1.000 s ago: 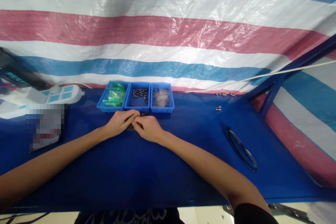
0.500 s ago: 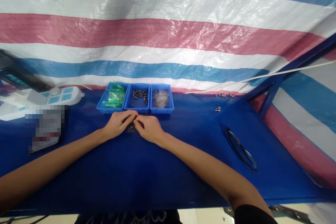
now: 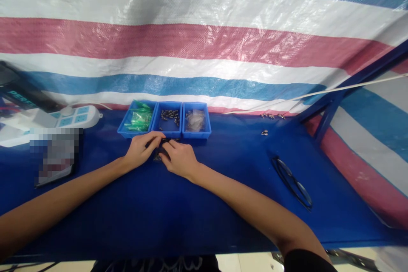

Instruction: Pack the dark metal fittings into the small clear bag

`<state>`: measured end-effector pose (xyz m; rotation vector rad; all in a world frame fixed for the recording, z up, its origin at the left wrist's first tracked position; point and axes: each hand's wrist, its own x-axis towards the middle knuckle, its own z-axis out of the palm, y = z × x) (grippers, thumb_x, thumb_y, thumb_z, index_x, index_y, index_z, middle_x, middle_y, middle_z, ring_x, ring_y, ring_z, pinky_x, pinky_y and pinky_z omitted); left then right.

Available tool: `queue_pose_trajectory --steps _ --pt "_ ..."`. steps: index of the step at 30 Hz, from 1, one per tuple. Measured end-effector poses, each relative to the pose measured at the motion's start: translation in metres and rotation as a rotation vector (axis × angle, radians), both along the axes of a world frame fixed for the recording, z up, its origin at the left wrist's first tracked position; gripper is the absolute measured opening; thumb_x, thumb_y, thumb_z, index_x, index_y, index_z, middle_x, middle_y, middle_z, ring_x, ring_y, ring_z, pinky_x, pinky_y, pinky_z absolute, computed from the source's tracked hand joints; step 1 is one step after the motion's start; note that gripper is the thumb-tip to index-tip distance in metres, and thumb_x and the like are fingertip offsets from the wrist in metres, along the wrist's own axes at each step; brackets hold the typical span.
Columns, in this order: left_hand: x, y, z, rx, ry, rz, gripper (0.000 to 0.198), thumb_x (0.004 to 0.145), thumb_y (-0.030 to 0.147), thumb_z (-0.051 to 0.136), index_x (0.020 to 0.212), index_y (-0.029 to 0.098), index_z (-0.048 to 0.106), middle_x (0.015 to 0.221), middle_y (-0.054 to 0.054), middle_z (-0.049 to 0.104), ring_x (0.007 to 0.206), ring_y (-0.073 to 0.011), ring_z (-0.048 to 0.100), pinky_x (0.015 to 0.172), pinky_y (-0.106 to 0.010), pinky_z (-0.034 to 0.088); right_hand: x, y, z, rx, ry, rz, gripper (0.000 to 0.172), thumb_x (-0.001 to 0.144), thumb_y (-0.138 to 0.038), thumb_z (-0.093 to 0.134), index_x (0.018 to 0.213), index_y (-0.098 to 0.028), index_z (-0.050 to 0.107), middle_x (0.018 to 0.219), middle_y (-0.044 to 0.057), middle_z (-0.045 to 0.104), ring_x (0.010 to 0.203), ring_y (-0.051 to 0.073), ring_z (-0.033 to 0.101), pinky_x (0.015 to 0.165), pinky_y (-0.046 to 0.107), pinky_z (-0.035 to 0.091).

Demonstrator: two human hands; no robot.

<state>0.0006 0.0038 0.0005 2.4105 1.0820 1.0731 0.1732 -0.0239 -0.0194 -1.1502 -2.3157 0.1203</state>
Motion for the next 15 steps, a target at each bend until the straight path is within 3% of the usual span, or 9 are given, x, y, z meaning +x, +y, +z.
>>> queue_pose_trajectory --steps 6,15 --pt "-0.0007 -0.0003 -0.0005 0.016 -0.001 0.007 0.02 0.093 0.02 0.042 0.096 0.015 0.061 0.081 -0.001 0.067 0.07 -0.0087 0.063 0.072 -0.016 0.049 -0.0004 -0.0009 -0.0009 0.02 -0.101 -0.005 0.02 0.089 -0.032 0.047 0.093 -0.018 0.061 0.091 0.003 0.064 0.073 0.015 0.061 0.058 0.026 0.037" --pt "-0.001 -0.0002 -0.0014 0.019 -0.02 -0.001 0.019 0.092 0.019 0.043 0.097 0.014 0.062 0.079 -0.001 0.067 0.067 -0.0084 0.062 0.069 -0.016 0.049 -0.0004 -0.0028 0.0019 0.019 -0.165 -0.171 0.02 0.09 -0.029 0.042 0.094 -0.017 0.058 0.083 0.003 0.066 0.067 0.016 0.061 0.053 0.028 0.032"
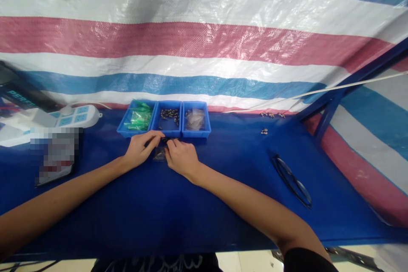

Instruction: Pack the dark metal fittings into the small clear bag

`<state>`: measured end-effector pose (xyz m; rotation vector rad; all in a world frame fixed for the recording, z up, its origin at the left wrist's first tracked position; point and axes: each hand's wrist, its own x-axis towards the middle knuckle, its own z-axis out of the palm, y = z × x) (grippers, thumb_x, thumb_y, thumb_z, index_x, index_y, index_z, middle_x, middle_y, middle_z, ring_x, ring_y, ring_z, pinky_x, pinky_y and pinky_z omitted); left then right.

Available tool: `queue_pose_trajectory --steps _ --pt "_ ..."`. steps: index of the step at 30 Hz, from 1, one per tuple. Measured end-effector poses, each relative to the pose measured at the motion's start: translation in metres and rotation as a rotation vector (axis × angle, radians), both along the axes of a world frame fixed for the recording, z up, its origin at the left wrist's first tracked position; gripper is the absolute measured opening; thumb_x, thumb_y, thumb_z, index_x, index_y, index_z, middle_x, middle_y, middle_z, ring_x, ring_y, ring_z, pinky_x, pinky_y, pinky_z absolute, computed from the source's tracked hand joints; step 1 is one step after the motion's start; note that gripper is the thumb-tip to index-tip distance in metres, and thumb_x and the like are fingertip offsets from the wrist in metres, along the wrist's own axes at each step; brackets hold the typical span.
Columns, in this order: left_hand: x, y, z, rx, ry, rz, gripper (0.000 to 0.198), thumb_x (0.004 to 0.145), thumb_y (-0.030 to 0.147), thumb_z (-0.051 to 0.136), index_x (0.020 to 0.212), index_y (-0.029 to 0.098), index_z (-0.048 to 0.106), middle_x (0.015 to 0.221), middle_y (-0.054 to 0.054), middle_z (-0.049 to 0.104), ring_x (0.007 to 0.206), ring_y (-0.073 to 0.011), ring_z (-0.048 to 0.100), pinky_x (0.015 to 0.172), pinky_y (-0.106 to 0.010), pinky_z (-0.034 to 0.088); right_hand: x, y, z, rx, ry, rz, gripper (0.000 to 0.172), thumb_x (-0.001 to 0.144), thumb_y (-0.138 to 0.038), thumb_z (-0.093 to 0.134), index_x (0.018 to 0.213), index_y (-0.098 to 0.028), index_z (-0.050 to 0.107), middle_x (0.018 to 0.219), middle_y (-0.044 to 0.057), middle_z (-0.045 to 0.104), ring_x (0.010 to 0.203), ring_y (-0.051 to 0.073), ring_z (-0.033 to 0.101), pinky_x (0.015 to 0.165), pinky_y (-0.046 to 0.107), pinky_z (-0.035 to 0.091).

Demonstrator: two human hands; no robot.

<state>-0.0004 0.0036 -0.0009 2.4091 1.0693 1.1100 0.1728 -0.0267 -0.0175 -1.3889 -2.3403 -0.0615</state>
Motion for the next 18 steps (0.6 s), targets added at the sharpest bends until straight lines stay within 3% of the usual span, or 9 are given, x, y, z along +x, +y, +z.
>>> queue_pose_trajectory --steps 7,14,18 --pt "0.0001 0.0003 0.0006 0.008 -0.009 -0.006 0.019 0.092 0.019 0.043 0.097 0.015 0.061 0.079 0.0 0.067 0.066 -0.0078 0.062 0.067 -0.015 0.048 -0.0006 0.0014 -0.001 0.041 -0.01 0.011 0.02 0.092 -0.026 0.041 0.088 -0.015 0.057 0.082 0.005 0.066 0.066 0.016 0.061 0.051 0.027 0.032" --pt "-0.0001 0.0 0.0005 0.018 0.007 -0.004 0.021 0.092 0.021 0.043 0.096 0.014 0.062 0.081 -0.001 0.068 0.07 -0.0091 0.064 0.07 -0.017 0.048 0.0016 0.001 -0.0051 0.116 0.309 0.21 0.021 0.095 -0.029 0.042 0.094 -0.016 0.058 0.086 0.005 0.068 0.072 0.013 0.062 0.065 0.023 0.043" --pt "-0.0004 0.0002 -0.0009 0.011 0.026 -0.02 0.021 0.093 0.023 0.042 0.096 0.015 0.062 0.084 -0.002 0.068 0.072 -0.0097 0.064 0.07 -0.017 0.048 0.0023 0.0028 -0.002 0.072 0.499 0.262 0.019 0.091 -0.032 0.049 0.091 -0.016 0.06 0.084 0.005 0.066 0.071 0.012 0.06 0.066 0.023 0.045"
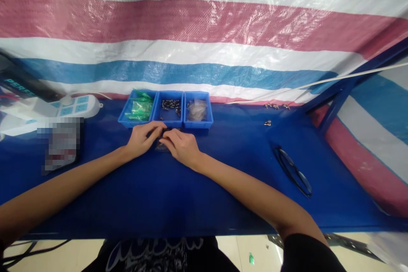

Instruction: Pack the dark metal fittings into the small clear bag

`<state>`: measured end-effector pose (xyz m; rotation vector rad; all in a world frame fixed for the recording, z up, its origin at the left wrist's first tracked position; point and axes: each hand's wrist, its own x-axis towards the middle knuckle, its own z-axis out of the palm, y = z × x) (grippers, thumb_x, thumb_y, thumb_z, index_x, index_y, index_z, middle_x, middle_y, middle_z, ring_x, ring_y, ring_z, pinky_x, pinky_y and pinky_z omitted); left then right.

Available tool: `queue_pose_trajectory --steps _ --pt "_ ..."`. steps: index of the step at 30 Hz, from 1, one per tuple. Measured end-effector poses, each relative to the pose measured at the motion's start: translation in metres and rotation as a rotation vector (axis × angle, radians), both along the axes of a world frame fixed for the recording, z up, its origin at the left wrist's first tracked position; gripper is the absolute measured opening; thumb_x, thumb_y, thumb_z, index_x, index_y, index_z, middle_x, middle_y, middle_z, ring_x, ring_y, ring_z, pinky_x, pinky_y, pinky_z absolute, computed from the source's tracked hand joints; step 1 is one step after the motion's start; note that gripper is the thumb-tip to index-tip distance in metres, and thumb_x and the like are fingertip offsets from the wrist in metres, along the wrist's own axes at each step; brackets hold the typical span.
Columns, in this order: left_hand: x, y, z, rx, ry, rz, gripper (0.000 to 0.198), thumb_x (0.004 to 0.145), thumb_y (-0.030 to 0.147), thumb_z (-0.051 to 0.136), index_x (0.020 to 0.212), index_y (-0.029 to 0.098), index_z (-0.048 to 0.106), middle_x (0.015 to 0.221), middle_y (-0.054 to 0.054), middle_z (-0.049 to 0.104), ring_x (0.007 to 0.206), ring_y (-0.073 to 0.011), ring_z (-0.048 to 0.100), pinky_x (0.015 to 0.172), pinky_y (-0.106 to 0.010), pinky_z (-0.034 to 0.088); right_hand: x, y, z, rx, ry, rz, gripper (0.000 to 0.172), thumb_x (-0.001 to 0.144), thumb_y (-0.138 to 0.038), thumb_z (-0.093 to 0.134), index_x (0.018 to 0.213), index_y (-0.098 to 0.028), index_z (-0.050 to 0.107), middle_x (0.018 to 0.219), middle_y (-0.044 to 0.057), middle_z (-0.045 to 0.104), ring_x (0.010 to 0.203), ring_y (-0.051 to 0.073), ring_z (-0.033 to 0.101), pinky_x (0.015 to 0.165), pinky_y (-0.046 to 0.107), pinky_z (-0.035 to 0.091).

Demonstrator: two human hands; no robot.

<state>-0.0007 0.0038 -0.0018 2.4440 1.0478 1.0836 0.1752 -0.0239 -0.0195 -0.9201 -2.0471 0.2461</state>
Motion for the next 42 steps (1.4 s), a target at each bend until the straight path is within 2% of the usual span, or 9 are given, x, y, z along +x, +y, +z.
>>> queue_pose_trajectory --steps 4,7,11,16,23,28,33,39,42 --pt "0.001 0.0 0.0 0.009 -0.003 -0.012 0.02 0.092 0.024 0.043 0.095 0.015 0.061 0.087 -0.003 0.068 0.076 -0.0112 0.064 0.071 -0.019 0.049 0.0 0.003 0.01 -0.198 0.197 -0.036 0.02 0.086 -0.035 0.056 0.085 -0.016 0.063 0.075 0.002 0.063 0.064 0.011 0.056 0.064 0.022 0.046" --pt "0.001 0.0 0.001 0.036 -0.02 -0.022 0.016 0.091 0.023 0.046 0.093 0.015 0.061 0.085 -0.004 0.067 0.075 -0.0113 0.062 0.07 -0.021 0.048 -0.001 0.004 0.013 -0.345 0.279 -0.059 0.021 0.084 -0.037 0.058 0.085 -0.017 0.065 0.077 0.002 0.065 0.061 0.01 0.056 0.061 0.022 0.047" --pt "0.002 -0.001 0.003 0.071 -0.048 -0.019 0.014 0.09 0.022 0.048 0.093 0.016 0.06 0.083 -0.004 0.064 0.07 -0.0105 0.058 0.064 -0.021 0.047 -0.001 0.004 0.008 -0.429 0.362 -0.065 0.02 0.082 -0.036 0.06 0.087 -0.017 0.067 0.077 0.003 0.067 0.054 0.01 0.057 0.056 0.023 0.048" --pt "0.001 -0.001 0.003 0.107 -0.074 -0.01 0.011 0.089 0.019 0.05 0.093 0.016 0.059 0.087 -0.005 0.062 0.069 -0.0093 0.057 0.06 -0.019 0.046 -0.003 0.006 0.006 -0.543 0.477 -0.02 0.021 0.083 -0.036 0.059 0.083 -0.016 0.066 0.059 -0.001 0.061 0.043 0.009 0.053 0.048 0.021 0.044" --pt "0.001 -0.001 0.001 0.154 -0.068 -0.113 0.01 0.085 0.023 0.057 0.087 0.014 0.06 0.083 -0.005 0.064 0.055 -0.0064 0.05 0.055 -0.019 0.045 0.0 0.005 0.009 -0.513 0.451 -0.07 0.025 0.081 -0.039 0.06 0.076 -0.015 0.067 0.059 -0.001 0.059 0.048 0.008 0.049 0.049 0.02 0.04" --pt "0.001 0.0 -0.004 0.179 -0.057 -0.062 0.014 0.083 0.029 0.061 0.086 0.015 0.062 0.084 -0.004 0.065 0.049 -0.004 0.046 0.051 -0.017 0.043 0.001 0.006 0.008 -0.539 0.433 -0.09 0.028 0.081 -0.042 0.059 0.077 -0.016 0.07 0.058 -0.001 0.059 0.049 0.009 0.048 0.049 0.02 0.039" --pt "0.0 -0.002 -0.003 0.24 -0.061 -0.077 0.01 0.085 0.024 0.059 0.088 0.015 0.062 0.086 -0.005 0.065 0.054 -0.0047 0.052 0.053 -0.016 0.044 0.0 0.005 0.007 -0.522 0.429 -0.077 0.027 0.081 -0.041 0.06 0.076 -0.016 0.07 0.057 -0.001 0.058 0.049 0.009 0.048 0.049 0.021 0.038" --pt "0.001 -0.002 -0.003 0.237 -0.05 -0.075 0.011 0.086 0.025 0.056 0.09 0.016 0.061 0.087 -0.005 0.065 0.053 -0.005 0.051 0.049 -0.016 0.043 0.0 0.006 0.007 -0.504 0.4 -0.062 0.03 0.083 -0.041 0.056 0.074 -0.016 0.068 0.055 -0.002 0.056 0.048 0.009 0.045 0.047 0.02 0.036" --pt "0.002 -0.004 0.001 0.193 -0.063 -0.057 0.009 0.086 0.023 0.056 0.089 0.015 0.06 0.083 -0.004 0.064 0.052 -0.0049 0.048 0.05 -0.017 0.042 0.001 0.004 0.009 -0.511 0.417 -0.044 0.031 0.088 -0.04 0.049 0.08 -0.016 0.065 0.058 -0.001 0.055 0.05 0.009 0.047 0.048 0.02 0.038"
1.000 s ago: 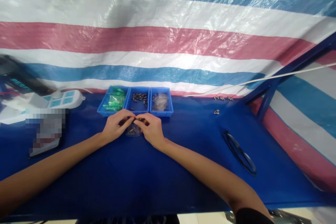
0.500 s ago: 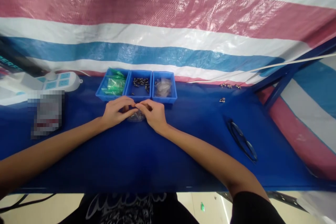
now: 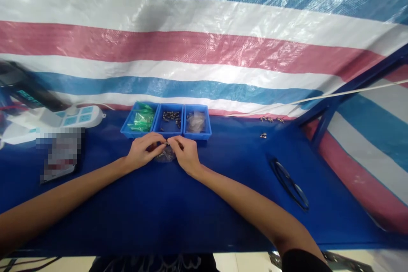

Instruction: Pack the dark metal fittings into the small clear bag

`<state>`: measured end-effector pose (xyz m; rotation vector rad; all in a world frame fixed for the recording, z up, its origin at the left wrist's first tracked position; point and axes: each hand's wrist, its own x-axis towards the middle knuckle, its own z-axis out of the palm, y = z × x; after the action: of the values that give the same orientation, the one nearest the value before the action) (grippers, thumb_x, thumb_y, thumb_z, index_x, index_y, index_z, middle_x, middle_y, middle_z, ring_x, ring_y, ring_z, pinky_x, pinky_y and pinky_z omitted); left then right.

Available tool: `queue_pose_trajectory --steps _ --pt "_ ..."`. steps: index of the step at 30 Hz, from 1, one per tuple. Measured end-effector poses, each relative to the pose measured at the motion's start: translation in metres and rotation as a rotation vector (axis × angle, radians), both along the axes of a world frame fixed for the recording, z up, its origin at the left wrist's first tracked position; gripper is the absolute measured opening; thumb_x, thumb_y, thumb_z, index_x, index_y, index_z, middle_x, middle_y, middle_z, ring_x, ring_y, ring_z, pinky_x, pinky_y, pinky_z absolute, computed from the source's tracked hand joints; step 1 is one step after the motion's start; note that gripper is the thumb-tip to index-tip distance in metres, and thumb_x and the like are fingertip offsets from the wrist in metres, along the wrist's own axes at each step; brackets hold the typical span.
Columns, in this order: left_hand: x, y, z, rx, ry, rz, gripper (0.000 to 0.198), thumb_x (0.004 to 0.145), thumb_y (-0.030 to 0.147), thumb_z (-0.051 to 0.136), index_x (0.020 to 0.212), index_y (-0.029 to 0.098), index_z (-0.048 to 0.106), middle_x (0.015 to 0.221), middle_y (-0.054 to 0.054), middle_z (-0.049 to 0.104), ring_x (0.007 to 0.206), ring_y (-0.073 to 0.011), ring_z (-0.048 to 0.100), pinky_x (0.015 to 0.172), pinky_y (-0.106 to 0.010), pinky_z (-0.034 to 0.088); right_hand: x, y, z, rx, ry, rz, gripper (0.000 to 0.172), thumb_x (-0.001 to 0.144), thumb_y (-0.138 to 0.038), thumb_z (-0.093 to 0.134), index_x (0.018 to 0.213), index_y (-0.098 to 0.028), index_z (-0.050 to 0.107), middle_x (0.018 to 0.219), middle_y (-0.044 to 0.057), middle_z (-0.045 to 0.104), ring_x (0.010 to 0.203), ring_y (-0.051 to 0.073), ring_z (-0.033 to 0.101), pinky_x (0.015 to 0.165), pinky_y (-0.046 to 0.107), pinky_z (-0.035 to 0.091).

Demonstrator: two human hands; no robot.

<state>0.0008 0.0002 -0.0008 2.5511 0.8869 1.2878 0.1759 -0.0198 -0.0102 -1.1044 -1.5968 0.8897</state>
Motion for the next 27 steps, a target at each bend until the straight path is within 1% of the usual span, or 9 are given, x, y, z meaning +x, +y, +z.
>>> queue_pose_trajectory --steps 3,7,12,16,20,24,26,27 --pt "0.0002 -0.0003 0.0023 -0.062 -0.011 0.04 0.01 0.087 0.024 0.054 0.089 0.015 0.059 0.076 -0.002 0.062 0.052 -0.0056 0.047 0.052 -0.018 0.042 0.0007 -0.0014 0.0019 0.001 0.008 0.022 0.027 0.088 -0.039 0.049 0.087 -0.016 0.063 0.062 -0.001 0.056 0.052 0.009 0.049 0.05 0.02 0.04" --pt "-0.0004 0.0006 0.0011 -0.082 -0.018 0.058 0.013 0.088 0.026 0.053 0.09 0.016 0.06 0.077 -0.003 0.062 0.055 -0.007 0.05 0.053 -0.019 0.042 0.0009 -0.0016 0.0025 0.011 -0.021 0.044 0.026 0.088 -0.039 0.05 0.085 -0.017 0.062 0.066 0.0 0.057 0.053 0.01 0.05 0.05 0.021 0.042" --pt "-0.0009 0.0004 -0.0003 -0.094 -0.024 0.032 0.013 0.089 0.026 0.052 0.093 0.016 0.06 0.078 -0.003 0.063 0.056 -0.0076 0.05 0.054 -0.019 0.043 0.0004 -0.0006 0.0004 0.027 -0.041 0.056 0.026 0.088 -0.039 0.049 0.084 -0.017 0.061 0.063 0.0 0.057 0.053 0.01 0.051 0.05 0.022 0.042" --pt "-0.0009 0.0004 0.0006 -0.082 -0.027 0.006 0.013 0.089 0.024 0.051 0.093 0.016 0.061 0.085 -0.005 0.065 0.06 -0.0079 0.054 0.056 -0.019 0.046 -0.0005 0.0015 -0.0007 0.046 -0.078 0.063 0.025 0.089 -0.037 0.047 0.083 -0.017 0.062 0.064 0.0 0.058 0.053 0.01 0.051 0.051 0.021 0.042" --pt "-0.0007 -0.0006 0.0017 -0.055 -0.055 0.032 0.011 0.087 0.022 0.053 0.092 0.015 0.06 0.092 -0.007 0.065 0.053 -0.005 0.051 0.052 -0.017 0.045 -0.0006 0.0016 0.0006 0.074 -0.109 0.056 0.026 0.09 -0.035 0.046 0.081 -0.016 0.061 0.066 0.0 0.059 0.053 0.01 0.051 0.051 0.021 0.042" --pt "-0.0007 -0.0019 0.0019 -0.069 -0.068 0.096 0.011 0.087 0.021 0.054 0.093 0.016 0.06 0.09 -0.004 0.068 0.048 -0.0033 0.049 0.052 -0.017 0.045 0.0006 -0.0004 0.0018 0.057 -0.096 0.043 0.025 0.09 -0.034 0.044 0.084 -0.017 0.061 0.068 0.0 0.059 0.054 0.01 0.051 0.052 0.021 0.042" --pt "-0.0009 -0.0019 0.0023 -0.076 -0.055 0.103 0.012 0.087 0.022 0.053 0.094 0.016 0.061 0.089 -0.004 0.068 0.052 -0.0051 0.053 0.056 -0.018 0.047 0.0012 -0.0012 0.0019 0.042 -0.085 0.041 0.024 0.09 -0.034 0.044 0.087 -0.017 0.061 0.069 0.001 0.059 0.054 0.01 0.051 0.053 0.021 0.042" --pt "-0.0011 -0.0018 0.0025 -0.069 -0.048 0.096 0.013 0.088 0.022 0.053 0.095 0.016 0.062 0.089 -0.005 0.068 0.059 -0.0073 0.057 0.06 -0.019 0.049 0.0014 -0.0015 0.0019 0.036 -0.078 0.041 0.023 0.09 -0.033 0.045 0.088 -0.017 0.061 0.069 0.001 0.058 0.054 0.01 0.05 0.053 0.021 0.042"
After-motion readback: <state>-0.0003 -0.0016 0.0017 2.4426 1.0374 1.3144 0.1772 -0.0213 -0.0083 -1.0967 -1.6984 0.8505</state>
